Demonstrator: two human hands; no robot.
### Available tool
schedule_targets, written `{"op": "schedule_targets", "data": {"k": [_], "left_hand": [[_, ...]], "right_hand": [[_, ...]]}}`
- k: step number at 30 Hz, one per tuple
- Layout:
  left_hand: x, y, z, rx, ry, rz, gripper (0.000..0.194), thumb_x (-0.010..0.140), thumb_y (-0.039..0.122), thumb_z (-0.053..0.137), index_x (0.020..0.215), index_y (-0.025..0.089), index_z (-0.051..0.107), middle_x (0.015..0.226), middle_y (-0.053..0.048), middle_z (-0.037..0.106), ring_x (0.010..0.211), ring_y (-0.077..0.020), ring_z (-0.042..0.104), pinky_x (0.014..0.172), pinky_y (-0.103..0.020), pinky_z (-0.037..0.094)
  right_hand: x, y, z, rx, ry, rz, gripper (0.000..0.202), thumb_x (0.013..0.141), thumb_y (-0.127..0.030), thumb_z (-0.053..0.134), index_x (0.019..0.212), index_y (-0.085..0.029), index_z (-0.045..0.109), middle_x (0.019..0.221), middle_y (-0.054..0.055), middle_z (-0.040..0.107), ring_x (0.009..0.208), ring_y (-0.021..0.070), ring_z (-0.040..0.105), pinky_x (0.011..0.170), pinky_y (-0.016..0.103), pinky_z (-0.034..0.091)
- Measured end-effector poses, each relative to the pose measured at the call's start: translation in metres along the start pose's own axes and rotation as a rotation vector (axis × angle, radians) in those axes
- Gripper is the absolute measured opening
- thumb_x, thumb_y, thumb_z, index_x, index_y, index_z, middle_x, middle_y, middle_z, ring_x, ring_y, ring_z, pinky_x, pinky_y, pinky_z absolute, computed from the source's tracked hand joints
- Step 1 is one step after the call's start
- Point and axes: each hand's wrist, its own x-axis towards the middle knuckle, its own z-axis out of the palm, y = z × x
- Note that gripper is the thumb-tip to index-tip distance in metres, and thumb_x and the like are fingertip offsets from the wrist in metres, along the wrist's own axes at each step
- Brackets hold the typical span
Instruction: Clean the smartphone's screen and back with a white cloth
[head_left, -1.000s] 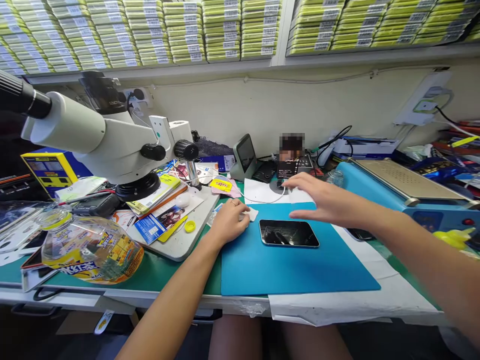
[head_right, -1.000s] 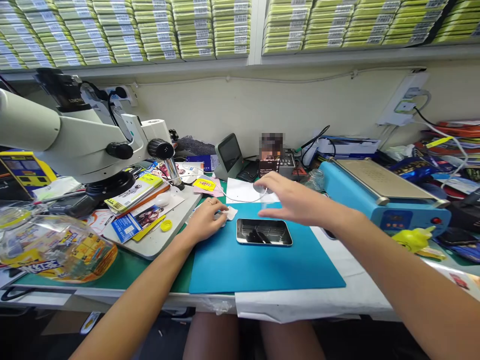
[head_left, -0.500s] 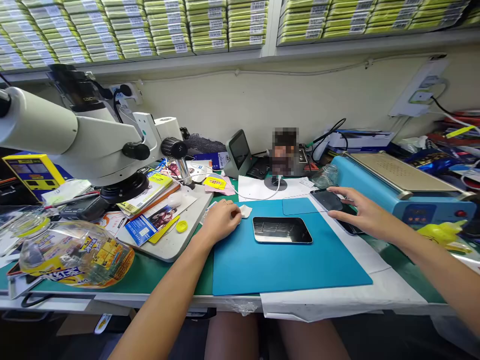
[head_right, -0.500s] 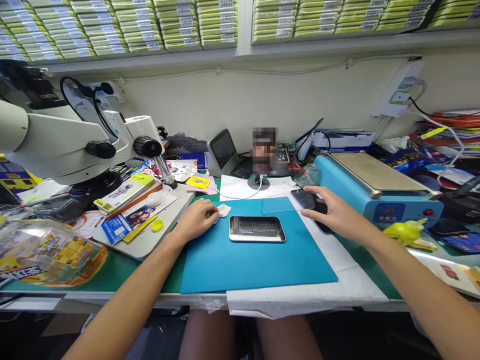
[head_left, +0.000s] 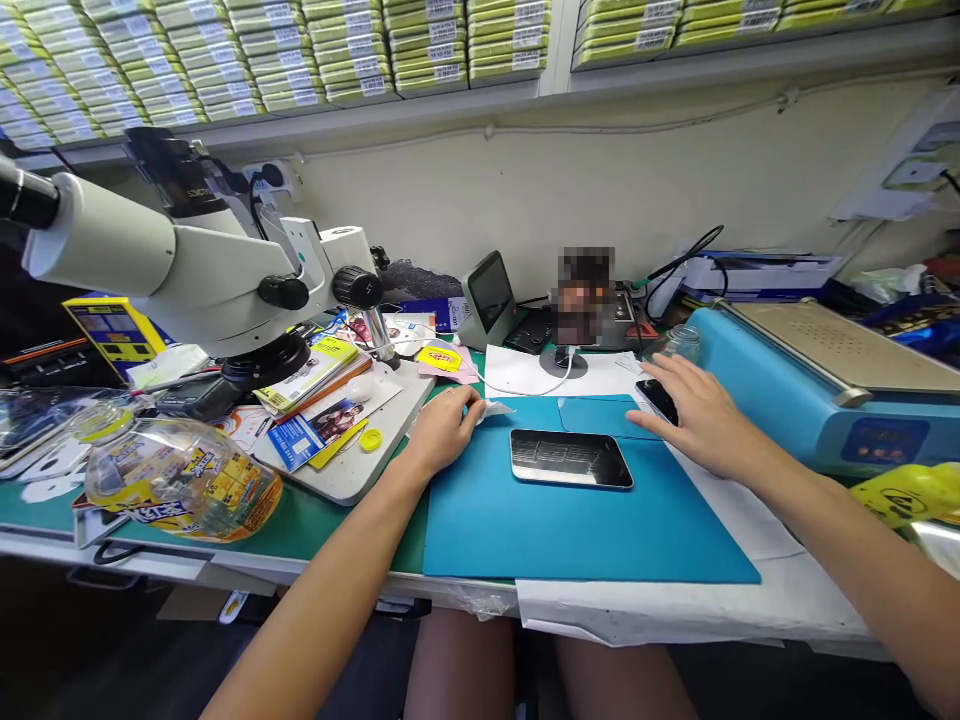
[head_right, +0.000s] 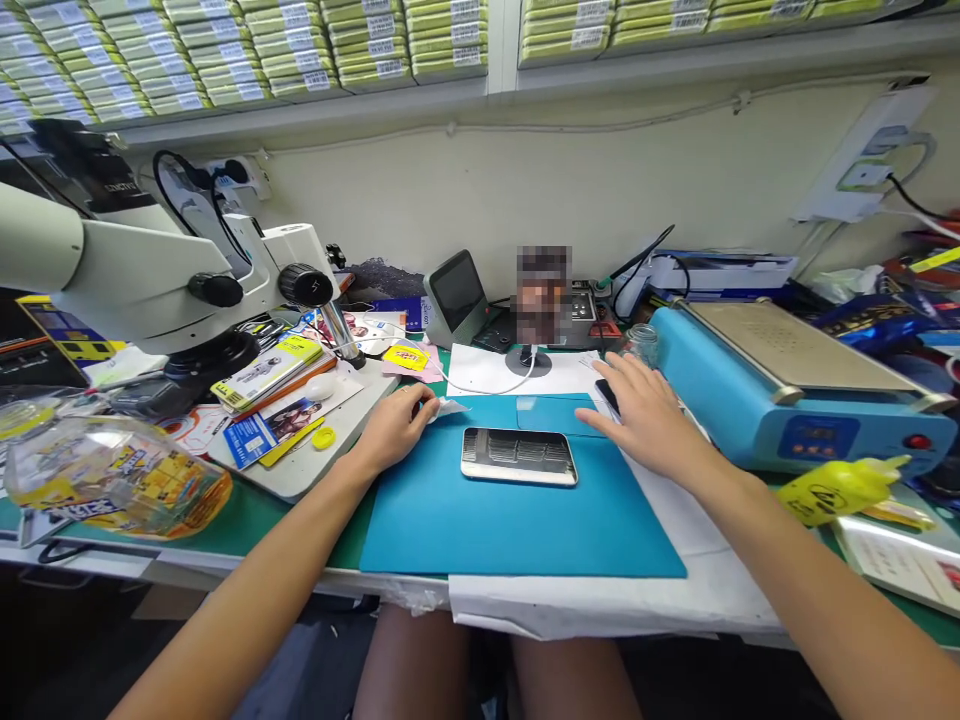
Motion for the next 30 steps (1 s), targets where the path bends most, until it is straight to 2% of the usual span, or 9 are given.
{"op": "schedule_targets", "data": {"k": [2, 5, 9, 13, 16, 19, 25, 27, 30], "left_hand": [[0.0, 0.001, 0.0, 0.01, -0.004, 0.007, 0.014, 0.102, 0.026, 0.049, 0.092, 0.021, 0.058, 0.089, -0.003, 0.068, 0.084, -0.0219, 0.063, 0.071, -0.032, 0.045], [0.0, 0.006, -0.002, 0.033, -0.02, 0.038, 0.015, 0.102, 0.027, 0.047, 0.092, 0.021, 0.056, 0.092, -0.004, 0.067, 0.086, -0.022, 0.063, 0.073, -0.032, 0.047], [-0.006, 0.028, -0.002, 0.053, -0.083, 0.111, 0.016, 0.103, 0.029, 0.045, 0.098, 0.021, 0.058, 0.105, -0.006, 0.068, 0.099, -0.0236, 0.063, 0.085, -0.035, 0.049], [-0.024, 0.059, 0.009, 0.063, -0.22, 0.207, 0.022, 0.104, 0.034, 0.046, 0.115, 0.022, 0.06, 0.128, -0.008, 0.066, 0.122, -0.0251, 0.059, 0.103, -0.039, 0.046], [-0.041, 0.077, 0.015, 0.097, -0.328, 0.209, 0.05, 0.105, 0.046, 0.04, 0.145, 0.015, 0.044, 0.156, -0.014, 0.041, 0.147, -0.0263, 0.034, 0.119, -0.043, 0.031], [-0.058, 0.089, 0.014, 0.12, -0.403, 0.126, 0.066, 0.105, 0.054, 0.032, 0.156, 0.012, 0.028, 0.163, -0.012, 0.022, 0.152, -0.0258, 0.018, 0.123, -0.047, 0.022], [-0.089, 0.109, 0.012, 0.158, -0.425, 0.057, 0.073, 0.103, 0.061, 0.031, 0.158, 0.013, 0.024, 0.163, -0.01, 0.019, 0.152, -0.025, 0.017, 0.124, -0.046, 0.021], [-0.089, 0.11, 0.016, 0.188, -0.404, 0.038, 0.073, 0.103, 0.061, 0.031, 0.158, 0.014, 0.024, 0.163, -0.011, 0.018, 0.152, -0.0257, 0.017, 0.123, -0.047, 0.023], [-0.073, 0.104, 0.023, 0.224, -0.364, 0.024, 0.073, 0.103, 0.06, 0.03, 0.157, 0.012, 0.025, 0.163, -0.013, 0.02, 0.151, -0.0272, 0.017, 0.122, -0.049, 0.023]], "right_hand": [[0.006, -0.009, 0.001, 0.091, -0.015, -0.08, 0.069, 0.094, -0.062, 0.045, 0.145, -0.015, 0.047, 0.153, 0.021, 0.045, 0.14, 0.041, 0.041, 0.112, 0.059, 0.038], [0.008, -0.025, 0.007, 0.231, -0.007, -0.283, 0.051, 0.097, -0.052, 0.048, 0.135, -0.02, 0.058, 0.14, 0.016, 0.058, 0.13, 0.0352, 0.053, 0.109, 0.054, 0.044], [0.002, -0.032, 0.021, 0.361, 0.015, -0.406, 0.032, 0.098, -0.042, 0.051, 0.12, -0.023, 0.066, 0.122, 0.012, 0.068, 0.118, 0.0306, 0.06, 0.1, 0.051, 0.05], [-0.002, -0.028, 0.029, 0.46, 0.043, -0.383, 0.026, 0.098, -0.039, 0.054, 0.114, -0.024, 0.068, 0.116, 0.011, 0.07, 0.113, 0.0293, 0.062, 0.097, 0.05, 0.052], [-0.003, -0.026, 0.028, 0.507, 0.067, -0.351, 0.025, 0.098, -0.04, 0.054, 0.113, -0.025, 0.068, 0.115, 0.01, 0.071, 0.112, 0.0292, 0.062, 0.097, 0.05, 0.051], [-0.002, -0.028, 0.026, 0.54, 0.084, -0.308, 0.027, 0.098, -0.041, 0.054, 0.115, -0.026, 0.068, 0.116, 0.009, 0.071, 0.114, 0.0296, 0.061, 0.099, 0.05, 0.05], [-0.003, -0.03, 0.023, 0.582, 0.069, -0.266, 0.031, 0.098, -0.045, 0.052, 0.115, -0.024, 0.068, 0.117, 0.009, 0.071, 0.116, 0.0298, 0.06, 0.1, 0.048, 0.049], [-0.003, -0.03, 0.022, 0.588, 0.05, -0.258, 0.032, 0.098, -0.047, 0.051, 0.115, -0.026, 0.068, 0.118, 0.009, 0.071, 0.116, 0.0306, 0.06, 0.101, 0.05, 0.048], [-0.002, -0.029, 0.021, 0.588, 0.037, -0.255, 0.034, 0.098, -0.049, 0.05, 0.116, -0.027, 0.069, 0.119, 0.01, 0.071, 0.117, 0.0321, 0.06, 0.101, 0.052, 0.048]]}}
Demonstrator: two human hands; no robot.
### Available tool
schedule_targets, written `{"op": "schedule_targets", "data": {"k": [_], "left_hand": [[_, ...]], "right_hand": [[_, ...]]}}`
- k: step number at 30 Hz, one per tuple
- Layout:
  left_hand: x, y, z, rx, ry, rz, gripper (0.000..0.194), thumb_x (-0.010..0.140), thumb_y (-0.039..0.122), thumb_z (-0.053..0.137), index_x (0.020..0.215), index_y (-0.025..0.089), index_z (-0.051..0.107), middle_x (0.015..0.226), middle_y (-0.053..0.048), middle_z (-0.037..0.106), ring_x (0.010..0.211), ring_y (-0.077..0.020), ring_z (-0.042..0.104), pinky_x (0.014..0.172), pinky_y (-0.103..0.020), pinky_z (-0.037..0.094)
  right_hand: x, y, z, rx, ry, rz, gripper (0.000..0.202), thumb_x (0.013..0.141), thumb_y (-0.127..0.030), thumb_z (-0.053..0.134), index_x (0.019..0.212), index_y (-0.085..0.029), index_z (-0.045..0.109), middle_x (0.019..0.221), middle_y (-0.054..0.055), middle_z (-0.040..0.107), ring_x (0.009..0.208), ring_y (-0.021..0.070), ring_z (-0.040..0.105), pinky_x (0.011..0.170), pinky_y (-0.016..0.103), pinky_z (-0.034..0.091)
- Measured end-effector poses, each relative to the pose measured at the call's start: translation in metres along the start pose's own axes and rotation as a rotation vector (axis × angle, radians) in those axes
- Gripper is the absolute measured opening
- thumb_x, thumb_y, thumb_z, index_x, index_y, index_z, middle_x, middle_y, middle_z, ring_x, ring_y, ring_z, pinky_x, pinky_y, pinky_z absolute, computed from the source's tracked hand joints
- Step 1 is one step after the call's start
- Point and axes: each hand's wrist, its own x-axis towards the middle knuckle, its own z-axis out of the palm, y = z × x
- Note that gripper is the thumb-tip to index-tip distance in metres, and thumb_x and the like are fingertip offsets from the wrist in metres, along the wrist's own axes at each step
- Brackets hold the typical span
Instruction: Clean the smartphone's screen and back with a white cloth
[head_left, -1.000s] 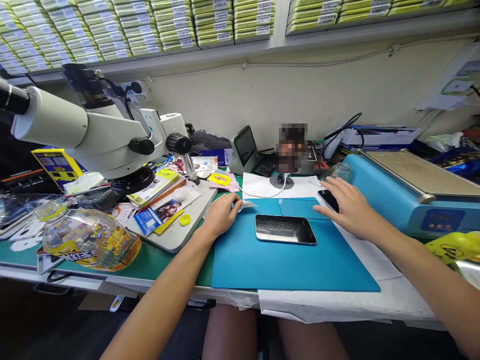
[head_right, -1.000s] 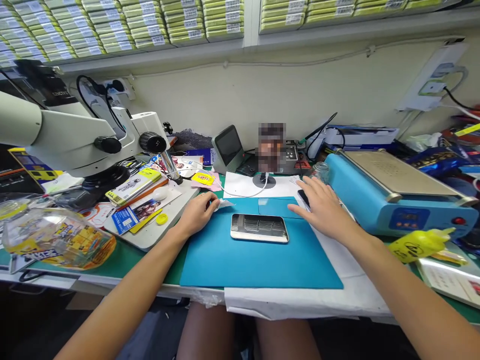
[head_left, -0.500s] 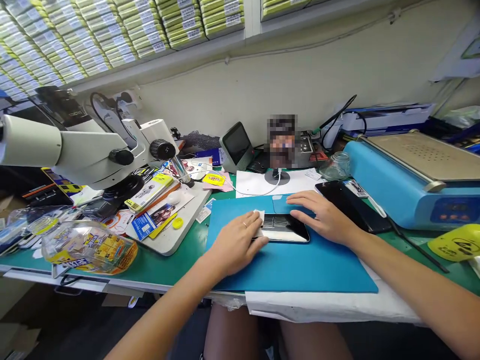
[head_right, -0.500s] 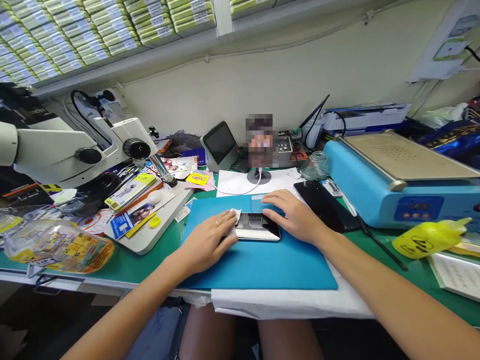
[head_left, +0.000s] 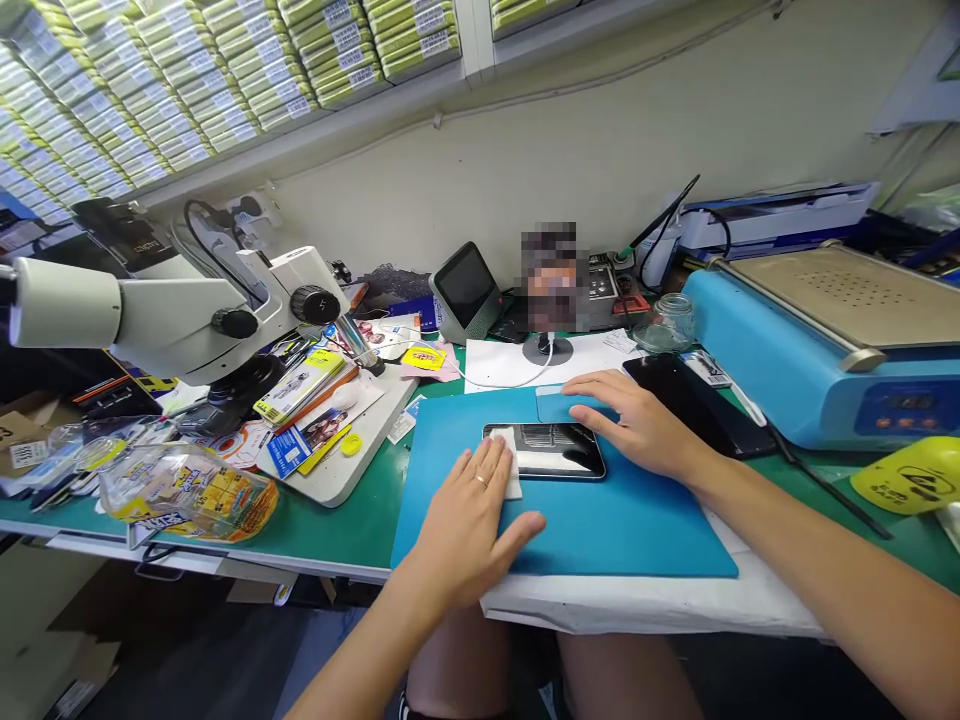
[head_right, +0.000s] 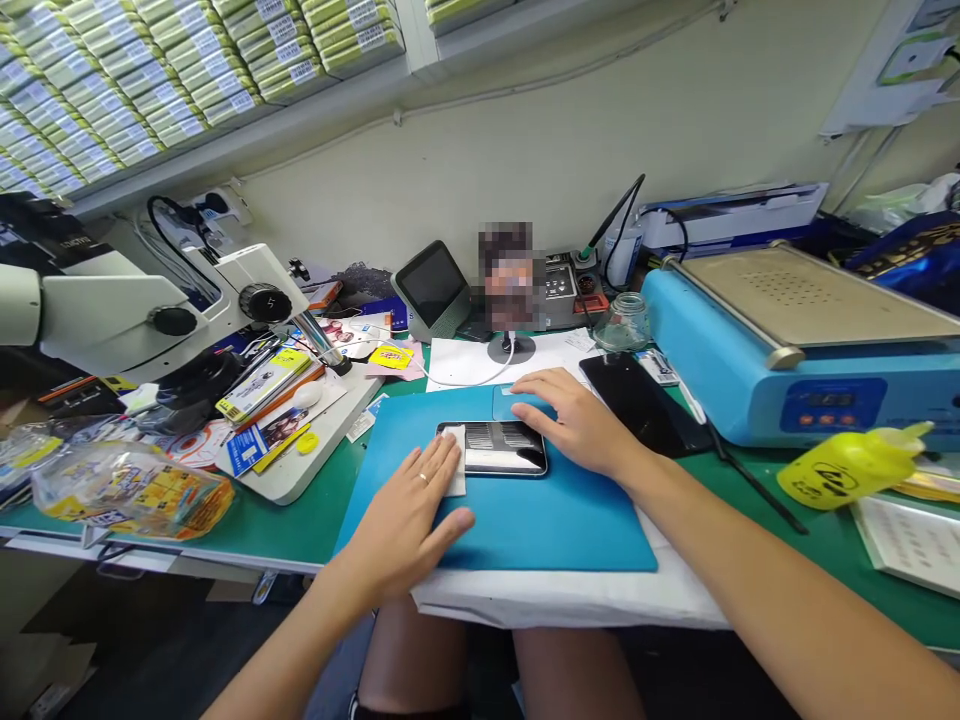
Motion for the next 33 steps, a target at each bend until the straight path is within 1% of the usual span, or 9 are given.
{"op": "schedule_targets", "data": {"k": [3, 6, 12, 15, 17, 22, 25, 29, 33], "left_hand": [[0.022, -0.009, -0.002, 0.015, 0.009, -0.033, 0.073, 0.103, 0.06, 0.028, 0.155, 0.009, 0.028, 0.162, -0.017, 0.023, 0.151, -0.0284, 0.019, 0.122, -0.049, 0.022], [0.027, -0.011, -0.003, 0.021, 0.005, -0.056, 0.074, 0.103, 0.061, 0.027, 0.156, 0.008, 0.027, 0.162, -0.017, 0.024, 0.151, -0.0294, 0.018, 0.122, -0.049, 0.022], [-0.014, 0.002, 0.003, 0.036, -0.001, -0.068, 0.076, 0.103, 0.061, 0.028, 0.159, 0.011, 0.018, 0.164, -0.014, 0.015, 0.152, -0.0281, 0.011, 0.122, -0.049, 0.023], [-0.021, 0.004, 0.004, 0.043, -0.004, -0.078, 0.075, 0.103, 0.06, 0.029, 0.159, 0.011, 0.019, 0.164, -0.014, 0.017, 0.152, -0.0279, 0.011, 0.122, -0.05, 0.024], [-0.013, 0.003, 0.003, 0.041, 0.007, -0.081, 0.074, 0.104, 0.06, 0.028, 0.158, 0.01, 0.022, 0.163, -0.014, 0.019, 0.152, -0.0281, 0.014, 0.122, -0.05, 0.024], [0.025, -0.002, -0.001, 0.022, 0.007, -0.088, 0.075, 0.104, 0.059, 0.026, 0.155, 0.005, 0.029, 0.162, -0.018, 0.024, 0.151, -0.0293, 0.017, 0.123, -0.048, 0.022], [0.035, -0.002, 0.0, 0.016, 0.027, -0.087, 0.076, 0.103, 0.06, 0.028, 0.155, 0.004, 0.029, 0.161, -0.019, 0.024, 0.151, -0.0304, 0.017, 0.123, -0.049, 0.021], [0.019, 0.004, 0.005, 0.008, 0.035, -0.078, 0.077, 0.102, 0.06, 0.031, 0.157, 0.006, 0.024, 0.163, -0.016, 0.017, 0.152, -0.0289, 0.013, 0.123, -0.05, 0.022], [-0.007, 0.012, 0.008, 0.016, 0.021, -0.066, 0.078, 0.102, 0.06, 0.031, 0.158, 0.007, 0.021, 0.164, -0.015, 0.014, 0.152, -0.0278, 0.01, 0.123, -0.048, 0.022]], "right_hand": [[0.0, 0.001, -0.001, -0.002, -0.01, 0.0, 0.035, 0.098, -0.05, 0.05, 0.115, -0.027, 0.069, 0.119, 0.01, 0.071, 0.118, 0.0323, 0.059, 0.101, 0.052, 0.048], [-0.001, 0.003, -0.001, 0.004, -0.019, 0.013, 0.036, 0.098, -0.05, 0.05, 0.116, -0.026, 0.069, 0.12, 0.01, 0.07, 0.119, 0.032, 0.058, 0.102, 0.052, 0.047], [-0.001, 0.003, 0.0, 0.016, -0.029, 0.018, 0.038, 0.097, -0.05, 0.05, 0.115, -0.023, 0.069, 0.12, 0.011, 0.07, 0.119, 0.0314, 0.058, 0.103, 0.051, 0.046], [-0.001, 0.003, 0.0, 0.018, -0.026, 0.013, 0.037, 0.097, -0.051, 0.05, 0.115, -0.024, 0.069, 0.12, 0.011, 0.07, 0.119, 0.0315, 0.058, 0.102, 0.052, 0.046], [0.0, 0.004, 0.0, 0.017, -0.025, 0.011, 0.036, 0.097, -0.051, 0.05, 0.115, -0.026, 0.069, 0.12, 0.01, 0.07, 0.119, 0.0317, 0.058, 0.102, 0.052, 0.046], [0.001, 0.005, 0.0, 0.003, -0.02, 0.021, 0.038, 0.097, -0.053, 0.049, 0.112, -0.025, 0.07, 0.118, 0.011, 0.071, 0.117, 0.0322, 0.059, 0.101, 0.053, 0.047], [0.0, 0.003, -0.003, -0.015, -0.009, 0.018, 0.039, 0.096, -0.055, 0.048, 0.11, -0.026, 0.07, 0.116, 0.011, 0.072, 0.114, 0.0326, 0.061, 0.097, 0.052, 0.049], [-0.002, -0.001, -0.008, -0.062, -0.052, 0.063, 0.042, 0.095, -0.058, 0.047, 0.106, -0.024, 0.07, 0.099, 0.009, 0.074, 0.09, 0.0279, 0.068, 0.08, 0.043, 0.053], [-0.004, -0.001, -0.009, -0.123, -0.184, 0.162, 0.047, 0.095, -0.061, 0.044, 0.106, -0.023, 0.071, 0.067, 0.001, 0.07, 0.061, 0.0219, 0.065, 0.059, 0.034, 0.046]]}}
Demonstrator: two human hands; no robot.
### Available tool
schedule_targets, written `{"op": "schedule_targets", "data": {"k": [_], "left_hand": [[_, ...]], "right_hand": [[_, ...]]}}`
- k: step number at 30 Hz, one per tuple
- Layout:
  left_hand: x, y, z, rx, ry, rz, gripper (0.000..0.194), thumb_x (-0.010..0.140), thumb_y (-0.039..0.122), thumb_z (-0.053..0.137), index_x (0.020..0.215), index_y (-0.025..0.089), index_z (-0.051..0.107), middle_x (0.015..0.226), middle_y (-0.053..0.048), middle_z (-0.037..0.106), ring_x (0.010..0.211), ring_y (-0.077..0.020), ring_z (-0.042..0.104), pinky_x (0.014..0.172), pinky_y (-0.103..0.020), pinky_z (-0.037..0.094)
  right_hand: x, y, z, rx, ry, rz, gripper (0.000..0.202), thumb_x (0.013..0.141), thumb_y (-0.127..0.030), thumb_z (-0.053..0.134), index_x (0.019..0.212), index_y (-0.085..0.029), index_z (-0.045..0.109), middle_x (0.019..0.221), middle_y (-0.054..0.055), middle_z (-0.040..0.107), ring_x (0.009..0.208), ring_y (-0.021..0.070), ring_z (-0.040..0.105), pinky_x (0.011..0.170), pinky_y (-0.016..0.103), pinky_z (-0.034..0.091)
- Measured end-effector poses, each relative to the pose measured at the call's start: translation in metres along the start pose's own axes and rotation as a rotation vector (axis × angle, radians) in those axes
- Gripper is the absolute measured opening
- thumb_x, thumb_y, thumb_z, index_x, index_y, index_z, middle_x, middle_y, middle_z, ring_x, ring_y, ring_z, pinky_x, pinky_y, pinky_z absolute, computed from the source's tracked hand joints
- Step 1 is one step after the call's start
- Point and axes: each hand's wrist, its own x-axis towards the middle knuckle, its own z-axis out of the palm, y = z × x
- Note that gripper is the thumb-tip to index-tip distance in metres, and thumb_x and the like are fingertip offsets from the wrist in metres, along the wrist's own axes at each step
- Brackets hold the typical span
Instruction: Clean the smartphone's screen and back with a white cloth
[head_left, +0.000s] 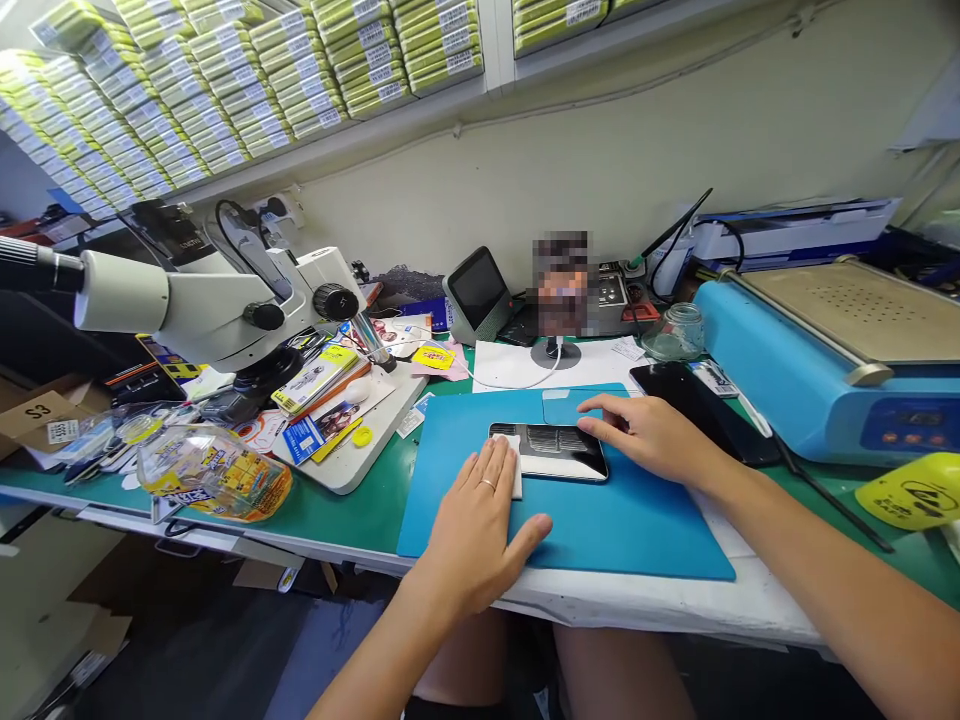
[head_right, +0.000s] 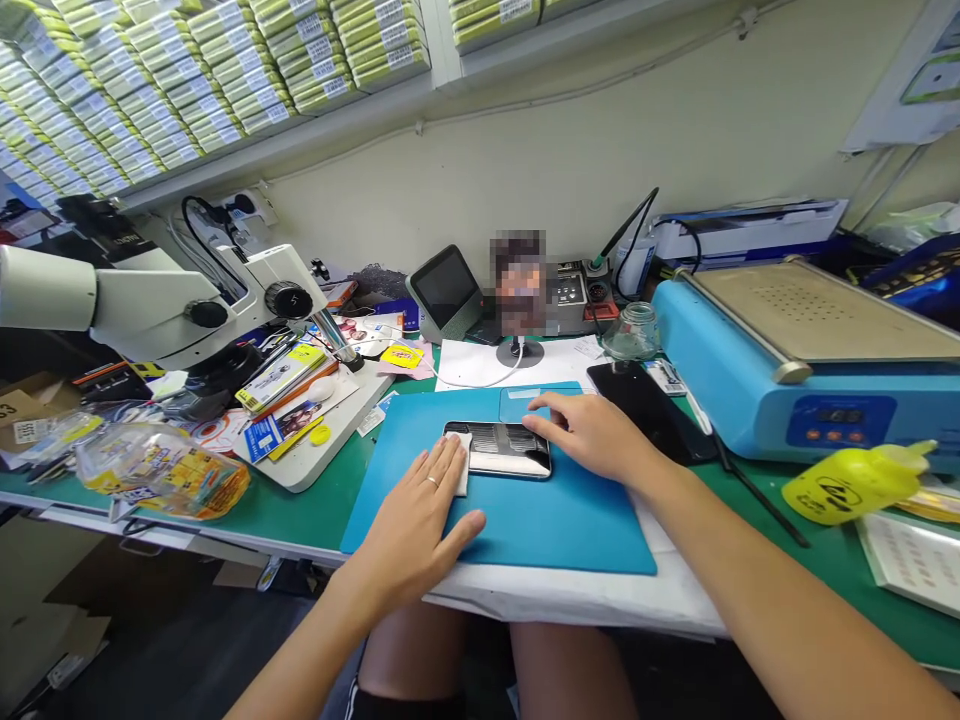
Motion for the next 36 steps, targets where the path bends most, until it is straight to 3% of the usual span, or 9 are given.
{"op": "schedule_targets", "data": {"k": [5, 12, 15, 23, 26, 33, 36], "left_hand": [[-0.01, 0.004, 0.0, -0.004, 0.009, 0.013, 0.077, 0.102, 0.062, 0.03, 0.158, 0.01, 0.02, 0.164, -0.014, 0.015, 0.152, -0.0285, 0.012, 0.123, -0.048, 0.024], [0.037, 0.004, -0.002, -0.029, 0.023, 0.016, 0.074, 0.102, 0.06, 0.029, 0.155, 0.007, 0.029, 0.162, -0.017, 0.024, 0.151, -0.0303, 0.017, 0.123, -0.049, 0.021], [0.045, 0.007, -0.002, -0.033, 0.025, -0.003, 0.076, 0.102, 0.059, 0.031, 0.154, 0.003, 0.03, 0.161, -0.018, 0.024, 0.151, -0.0302, 0.018, 0.124, -0.047, 0.019], [0.001, 0.017, 0.002, -0.04, 0.028, 0.002, 0.077, 0.102, 0.061, 0.031, 0.157, 0.009, 0.023, 0.163, -0.014, 0.018, 0.152, -0.0285, 0.015, 0.124, -0.047, 0.022], [-0.003, 0.018, 0.003, -0.033, 0.02, 0.002, 0.077, 0.102, 0.061, 0.031, 0.158, 0.009, 0.022, 0.164, -0.013, 0.017, 0.152, -0.0283, 0.014, 0.124, -0.047, 0.021], [0.038, 0.019, 0.002, -0.028, 0.003, 0.0, 0.077, 0.102, 0.059, 0.031, 0.155, 0.004, 0.028, 0.162, -0.017, 0.02, 0.152, -0.0294, 0.014, 0.123, -0.049, 0.019], [0.043, 0.021, 0.0, -0.02, -0.007, -0.008, 0.079, 0.102, 0.059, 0.03, 0.155, 0.001, 0.026, 0.162, -0.019, 0.018, 0.152, -0.0291, 0.013, 0.124, -0.048, 0.018]], "right_hand": [[0.001, 0.002, 0.004, -0.029, -0.11, -0.013, 0.047, 0.096, -0.06, 0.042, 0.107, -0.025, 0.071, 0.066, 0.001, 0.071, 0.059, 0.0214, 0.066, 0.054, 0.032, 0.042], [0.003, 0.002, 0.006, -0.008, -0.111, -0.026, 0.049, 0.096, -0.061, 0.041, 0.108, -0.025, 0.072, 0.065, 0.002, 0.073, 0.06, 0.0224, 0.068, 0.055, 0.032, 0.044], [0.003, 0.001, 0.005, 0.006, -0.12, -0.017, 0.05, 0.095, -0.062, 0.041, 0.109, -0.025, 0.073, 0.064, 0.001, 0.072, 0.06, 0.0226, 0.068, 0.056, 0.033, 0.045], [0.002, 0.004, 0.009, -0.029, -0.119, -0.039, 0.051, 0.095, -0.062, 0.039, 0.108, -0.025, 0.073, 0.067, 0.003, 0.073, 0.061, 0.0231, 0.067, 0.056, 0.033, 0.043], [0.002, 0.005, 0.011, -0.034, -0.12, -0.029, 0.051, 0.096, -0.061, 0.039, 0.109, -0.024, 0.073, 0.067, 0.003, 0.073, 0.062, 0.0234, 0.068, 0.056, 0.033, 0.043], [0.002, 0.002, 0.009, -0.005, -0.138, -0.012, 0.049, 0.096, -0.058, 0.04, 0.11, -0.024, 0.072, 0.07, 0.003, 0.075, 0.064, 0.0229, 0.069, 0.058, 0.032, 0.044], [0.002, 0.001, 0.008, -0.008, -0.141, -0.008, 0.048, 0.097, -0.057, 0.04, 0.111, -0.024, 0.072, 0.07, 0.003, 0.075, 0.065, 0.0223, 0.069, 0.059, 0.031, 0.044]]}}
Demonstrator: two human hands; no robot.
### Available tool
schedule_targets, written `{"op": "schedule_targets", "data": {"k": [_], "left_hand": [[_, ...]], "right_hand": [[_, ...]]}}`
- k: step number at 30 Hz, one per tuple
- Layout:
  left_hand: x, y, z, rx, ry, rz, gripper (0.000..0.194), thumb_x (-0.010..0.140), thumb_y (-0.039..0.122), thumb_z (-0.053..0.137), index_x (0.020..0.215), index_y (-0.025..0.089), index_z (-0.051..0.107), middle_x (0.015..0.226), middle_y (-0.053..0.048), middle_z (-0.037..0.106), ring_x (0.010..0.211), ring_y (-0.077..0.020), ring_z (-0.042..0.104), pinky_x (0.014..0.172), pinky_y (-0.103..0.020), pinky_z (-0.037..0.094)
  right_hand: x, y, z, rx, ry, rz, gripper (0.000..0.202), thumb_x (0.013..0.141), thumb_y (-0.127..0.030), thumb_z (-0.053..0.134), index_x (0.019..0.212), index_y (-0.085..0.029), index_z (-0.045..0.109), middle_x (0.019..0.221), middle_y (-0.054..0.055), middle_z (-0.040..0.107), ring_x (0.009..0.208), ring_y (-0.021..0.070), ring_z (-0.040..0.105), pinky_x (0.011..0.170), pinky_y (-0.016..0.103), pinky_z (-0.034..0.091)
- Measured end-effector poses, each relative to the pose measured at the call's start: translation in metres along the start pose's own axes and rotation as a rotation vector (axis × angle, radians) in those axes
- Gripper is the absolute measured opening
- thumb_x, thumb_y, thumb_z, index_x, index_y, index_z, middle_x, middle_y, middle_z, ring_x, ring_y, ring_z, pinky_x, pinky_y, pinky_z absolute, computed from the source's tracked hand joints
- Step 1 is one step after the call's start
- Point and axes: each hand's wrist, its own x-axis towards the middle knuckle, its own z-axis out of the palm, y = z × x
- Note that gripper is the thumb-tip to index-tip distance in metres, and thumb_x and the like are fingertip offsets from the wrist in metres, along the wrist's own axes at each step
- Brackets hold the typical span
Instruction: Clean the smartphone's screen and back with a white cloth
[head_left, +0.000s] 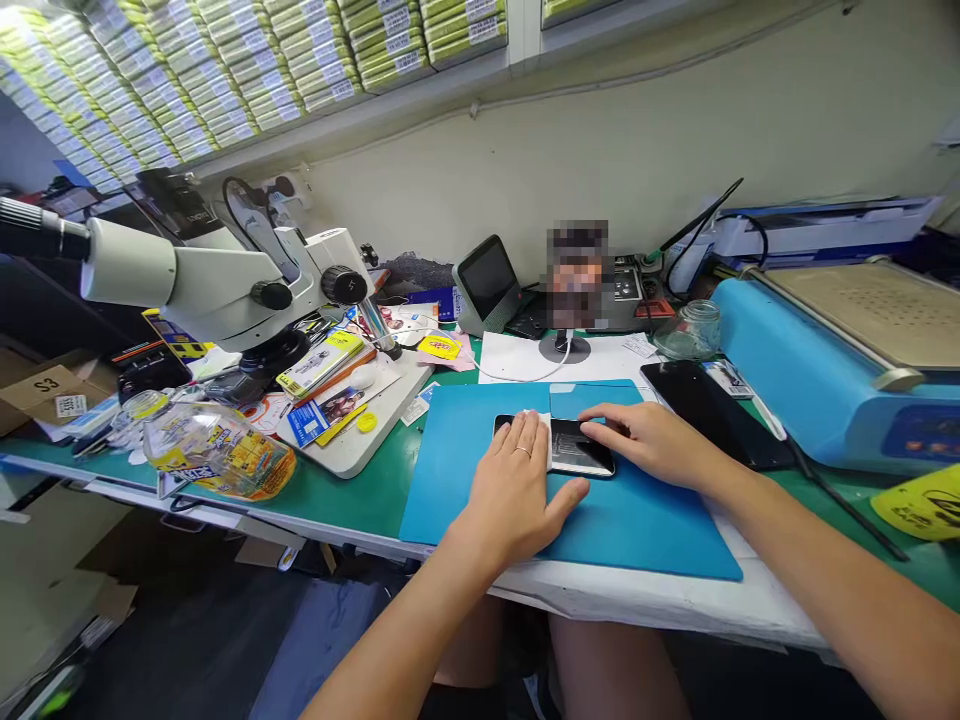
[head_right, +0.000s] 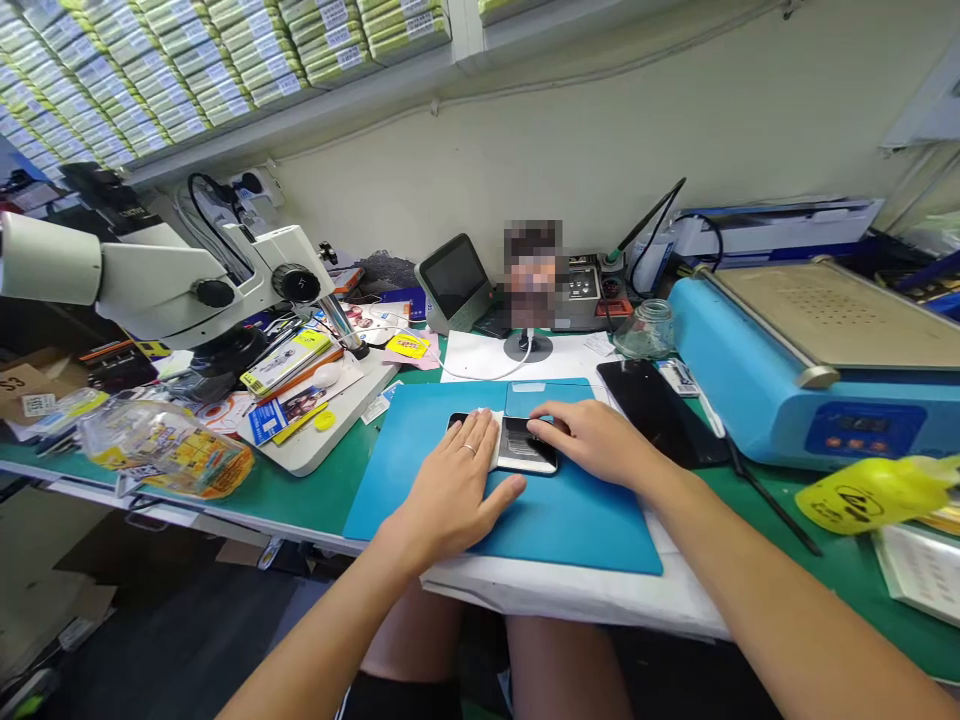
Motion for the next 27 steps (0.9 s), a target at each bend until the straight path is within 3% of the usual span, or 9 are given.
{"op": "schedule_targets", "data": {"k": [8, 11, 18, 27], "left_hand": [[-0.04, 0.01, 0.004, 0.011, -0.005, -0.001, 0.078, 0.102, 0.061, 0.025, 0.158, 0.005, 0.022, 0.164, -0.015, 0.011, 0.153, -0.026, 0.009, 0.124, -0.045, 0.017], [-0.034, 0.009, 0.005, 0.018, -0.004, -0.001, 0.08, 0.102, 0.061, 0.025, 0.157, 0.004, 0.023, 0.164, -0.016, 0.013, 0.152, -0.0267, 0.01, 0.124, -0.045, 0.017], [0.004, 0.011, 0.003, 0.052, -0.002, -0.007, 0.082, 0.102, 0.06, 0.03, 0.155, -0.002, 0.025, 0.162, -0.021, 0.019, 0.152, -0.0308, 0.013, 0.124, -0.045, 0.017], [-0.035, 0.018, 0.008, 0.041, 0.043, 0.019, 0.081, 0.102, 0.062, 0.024, 0.157, 0.002, 0.023, 0.163, -0.017, 0.015, 0.152, -0.0277, 0.011, 0.124, -0.045, 0.02]], "right_hand": [[0.001, 0.001, 0.002, -0.024, 0.015, 0.009, 0.048, 0.096, -0.057, 0.042, 0.111, -0.024, 0.073, 0.07, 0.003, 0.075, 0.065, 0.0226, 0.069, 0.058, 0.031, 0.043], [0.001, 0.0, 0.001, -0.027, 0.008, 0.012, 0.047, 0.096, -0.055, 0.042, 0.11, -0.023, 0.074, 0.071, 0.004, 0.076, 0.067, 0.0234, 0.07, 0.061, 0.032, 0.045], [0.001, -0.001, 0.001, -0.015, 0.005, 0.007, 0.046, 0.096, -0.051, 0.041, 0.109, -0.024, 0.075, 0.083, 0.005, 0.08, 0.076, 0.0247, 0.072, 0.067, 0.034, 0.049], [0.001, -0.001, 0.002, -0.046, 0.037, -0.015, 0.042, 0.096, -0.049, 0.043, 0.108, -0.025, 0.076, 0.091, 0.004, 0.081, 0.082, 0.0248, 0.074, 0.07, 0.033, 0.053]]}}
